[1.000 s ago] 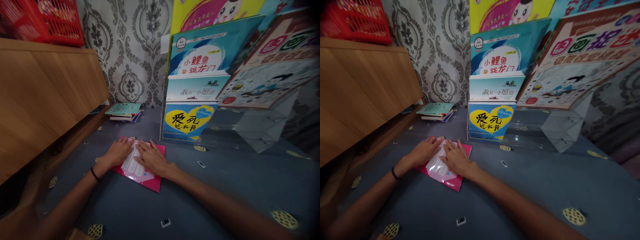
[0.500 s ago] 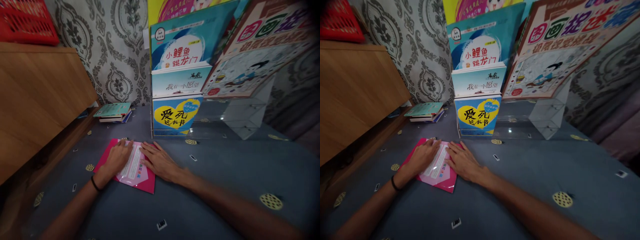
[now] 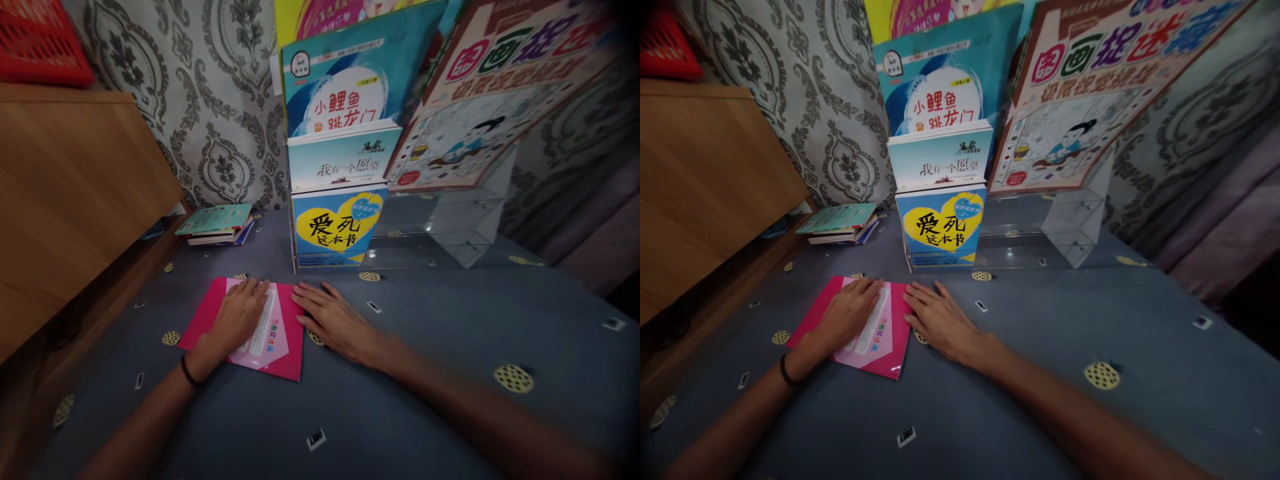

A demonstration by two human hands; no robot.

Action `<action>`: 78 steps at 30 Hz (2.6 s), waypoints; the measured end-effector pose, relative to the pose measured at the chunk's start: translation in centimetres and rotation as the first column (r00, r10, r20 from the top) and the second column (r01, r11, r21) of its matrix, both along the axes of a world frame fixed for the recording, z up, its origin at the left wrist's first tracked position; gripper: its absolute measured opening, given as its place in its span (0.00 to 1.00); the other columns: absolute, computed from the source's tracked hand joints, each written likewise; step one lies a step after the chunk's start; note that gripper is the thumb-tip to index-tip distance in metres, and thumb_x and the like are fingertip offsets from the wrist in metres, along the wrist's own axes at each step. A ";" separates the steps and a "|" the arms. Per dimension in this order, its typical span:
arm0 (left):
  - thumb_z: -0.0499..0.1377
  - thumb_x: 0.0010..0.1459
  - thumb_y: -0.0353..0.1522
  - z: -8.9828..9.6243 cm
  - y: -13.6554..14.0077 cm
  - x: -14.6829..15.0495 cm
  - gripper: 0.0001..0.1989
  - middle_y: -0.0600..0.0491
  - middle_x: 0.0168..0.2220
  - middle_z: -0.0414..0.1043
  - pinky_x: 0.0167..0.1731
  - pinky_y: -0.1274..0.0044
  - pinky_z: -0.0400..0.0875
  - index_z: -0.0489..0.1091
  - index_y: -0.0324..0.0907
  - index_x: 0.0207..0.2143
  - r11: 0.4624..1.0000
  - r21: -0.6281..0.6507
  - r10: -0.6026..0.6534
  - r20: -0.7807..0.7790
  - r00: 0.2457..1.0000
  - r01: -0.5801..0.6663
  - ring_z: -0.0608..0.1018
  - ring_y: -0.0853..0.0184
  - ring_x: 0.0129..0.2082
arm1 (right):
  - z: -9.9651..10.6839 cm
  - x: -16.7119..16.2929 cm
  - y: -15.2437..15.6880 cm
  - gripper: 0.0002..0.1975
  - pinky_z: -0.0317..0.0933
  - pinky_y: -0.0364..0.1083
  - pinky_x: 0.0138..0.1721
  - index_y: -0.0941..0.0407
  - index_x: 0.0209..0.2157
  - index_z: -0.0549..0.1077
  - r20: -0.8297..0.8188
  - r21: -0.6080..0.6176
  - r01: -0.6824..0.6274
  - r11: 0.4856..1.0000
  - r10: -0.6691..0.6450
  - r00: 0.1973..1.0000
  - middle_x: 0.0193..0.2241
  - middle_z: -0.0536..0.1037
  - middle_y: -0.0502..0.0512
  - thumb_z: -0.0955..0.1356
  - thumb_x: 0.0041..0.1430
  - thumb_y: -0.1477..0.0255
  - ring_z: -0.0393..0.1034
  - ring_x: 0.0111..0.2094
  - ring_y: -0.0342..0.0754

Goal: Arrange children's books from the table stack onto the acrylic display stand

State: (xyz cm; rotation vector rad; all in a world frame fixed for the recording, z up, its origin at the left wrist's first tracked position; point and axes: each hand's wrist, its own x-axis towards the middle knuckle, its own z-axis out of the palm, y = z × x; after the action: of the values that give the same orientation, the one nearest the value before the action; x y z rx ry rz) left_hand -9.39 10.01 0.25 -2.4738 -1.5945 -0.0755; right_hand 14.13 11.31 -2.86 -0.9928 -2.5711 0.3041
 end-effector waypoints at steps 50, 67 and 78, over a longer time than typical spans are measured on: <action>0.47 0.67 0.24 -1.7 -0.6 1.8 0.20 0.41 0.60 0.69 0.59 0.61 0.68 0.67 0.39 0.58 0.966 0.026 -0.256 0.177 0.950 0.255 0.72 0.58 0.60 | 0.3 0.1 0.3 0.16 0.66 0.56 0.53 0.57 0.48 0.78 -0.218 -0.033 0.154 0.988 -0.158 0.963 0.46 0.81 0.59 0.62 0.66 0.77 0.74 0.49 0.55; 0.52 0.68 0.47 0.6 -3.3 0.8 0.27 0.40 0.62 0.67 0.60 0.61 0.67 0.67 0.39 0.60 0.886 -0.093 -0.430 0.207 0.879 0.455 0.69 0.54 0.63 | -1.1 0.5 1.3 0.19 0.63 0.58 0.57 0.56 0.55 0.74 -0.248 -0.014 0.064 0.998 -0.066 0.967 0.52 0.79 0.61 0.62 0.65 0.78 0.71 0.54 0.55; 0.52 0.67 0.50 0.5 -6.8 1.0 0.31 0.38 0.62 0.67 0.60 0.57 0.67 0.65 0.38 0.61 0.899 -0.069 -0.418 0.153 0.896 0.432 0.68 0.51 0.65 | -0.3 -0.1 0.2 0.19 0.64 0.57 0.55 0.57 0.52 0.75 -0.124 0.076 0.083 0.994 -0.073 0.990 0.54 0.77 0.63 0.62 0.63 0.80 0.69 0.55 0.56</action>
State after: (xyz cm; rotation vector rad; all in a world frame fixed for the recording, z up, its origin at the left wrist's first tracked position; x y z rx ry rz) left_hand -8.40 3.21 0.74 -2.9126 -1.0890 -0.2344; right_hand 14.07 11.49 -3.16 -1.0108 -2.4089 0.2292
